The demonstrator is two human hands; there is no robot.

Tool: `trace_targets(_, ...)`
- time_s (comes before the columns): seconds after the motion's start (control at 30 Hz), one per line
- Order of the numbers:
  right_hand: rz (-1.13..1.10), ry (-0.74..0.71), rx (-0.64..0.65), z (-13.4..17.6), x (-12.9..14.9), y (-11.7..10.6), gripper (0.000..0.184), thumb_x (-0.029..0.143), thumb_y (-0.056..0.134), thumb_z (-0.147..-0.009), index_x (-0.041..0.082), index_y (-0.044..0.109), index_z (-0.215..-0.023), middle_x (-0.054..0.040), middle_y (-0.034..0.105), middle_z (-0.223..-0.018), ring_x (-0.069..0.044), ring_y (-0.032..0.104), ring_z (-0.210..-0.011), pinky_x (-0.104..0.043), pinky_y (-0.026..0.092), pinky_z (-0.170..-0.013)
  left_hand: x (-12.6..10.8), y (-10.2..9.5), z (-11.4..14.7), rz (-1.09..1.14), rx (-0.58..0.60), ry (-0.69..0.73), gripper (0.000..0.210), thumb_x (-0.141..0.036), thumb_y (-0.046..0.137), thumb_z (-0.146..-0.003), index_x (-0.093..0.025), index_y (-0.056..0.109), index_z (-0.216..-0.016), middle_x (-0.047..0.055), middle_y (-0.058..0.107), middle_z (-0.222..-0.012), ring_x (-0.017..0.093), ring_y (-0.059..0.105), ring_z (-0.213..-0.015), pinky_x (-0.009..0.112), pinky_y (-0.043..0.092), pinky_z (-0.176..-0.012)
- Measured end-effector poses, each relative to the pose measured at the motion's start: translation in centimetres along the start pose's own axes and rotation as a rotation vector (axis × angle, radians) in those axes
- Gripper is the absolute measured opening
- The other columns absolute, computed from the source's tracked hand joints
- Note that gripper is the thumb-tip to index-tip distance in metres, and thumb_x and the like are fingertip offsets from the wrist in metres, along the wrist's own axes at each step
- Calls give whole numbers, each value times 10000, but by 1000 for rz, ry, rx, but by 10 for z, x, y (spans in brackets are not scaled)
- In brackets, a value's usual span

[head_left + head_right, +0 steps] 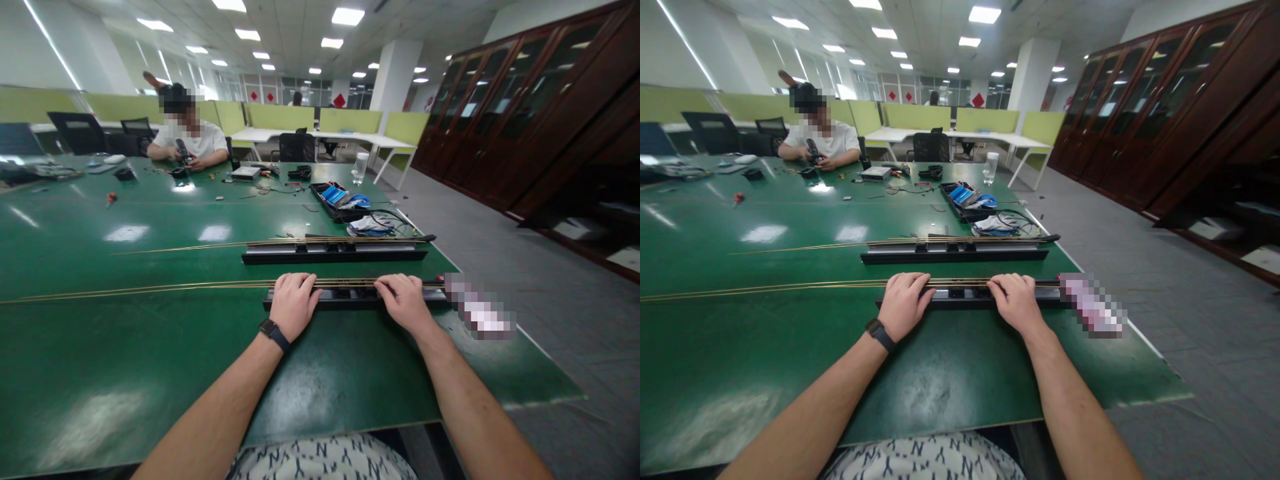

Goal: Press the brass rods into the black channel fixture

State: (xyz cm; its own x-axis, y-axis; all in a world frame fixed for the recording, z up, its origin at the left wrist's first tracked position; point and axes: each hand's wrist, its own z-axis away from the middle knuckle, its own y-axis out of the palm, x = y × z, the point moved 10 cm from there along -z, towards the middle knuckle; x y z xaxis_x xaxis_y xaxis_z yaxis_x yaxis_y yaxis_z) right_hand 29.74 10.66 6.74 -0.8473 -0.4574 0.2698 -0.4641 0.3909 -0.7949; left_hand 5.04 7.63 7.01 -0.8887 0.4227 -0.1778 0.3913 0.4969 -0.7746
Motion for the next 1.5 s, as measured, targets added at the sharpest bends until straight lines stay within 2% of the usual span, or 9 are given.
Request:
trace_targets(0.3, -11, 8, 0, 0, -2, -4, 262, 384, 479, -1014, 256, 683, -913, -16, 727, -878, -192, 613, -863, -404, 292, -898, 0, -1, -1, -4, 0, 7, 289, -361, 586, -987, -188, 657, -1207, 99, 712, -1123, 257, 630, -1036, 445, 431, -1006)
trace_targets(0.53, -6, 7, -18, 0, 3, -3, 274, 428, 492, -1017, 248, 669, -910, -20, 739, -907, -201, 628, -877, -412, 297, -909, 0, 0, -1, -1, 0, 2, 293, -367, 601, -978, -198, 660, -1209, 96, 712, -1126, 254, 631, -1043, 450, 428, -1013)
trace_targets(0.93, -5, 16, 13, 0, -7, 1, 270, 401, 481, -1020, 272, 700, -931, -11, 741, -886, -197, 622, -868, -410, 291, -892, -1, -1, -1, -2, -4, 6, 284, -367, 586, -983, -202, 665, -1200, 100, 713, -1121, 257, 633, -1035, 443, 434, -1004)
trace_targets(1.27, -24, 14, -12, 0, 4, -4, 269, 415, 478, -1019, 247, 666, -927, -32, 749, -946, -204, 638, -895, -420, 298, -919, 0, 0, 0, -4, 0, 1, 296, -369, 583, -985, -198, 657, -1216, 103, 710, -1131, 258, 628, -1047, 454, 434, -1005)
trace_targets(1.5, 4, 8, -1, 0, 0, -1, 261, 392, 471, -1020, 258, 678, -934, -16, 745, -925, -195, 628, -887, -406, 298, -898, -1, -1, -1, -6, 4, 5, 287, -365, 579, -988, -197, 658, -1207, 102, 710, -1131, 257, 628, -1039, 448, 430, -1011)
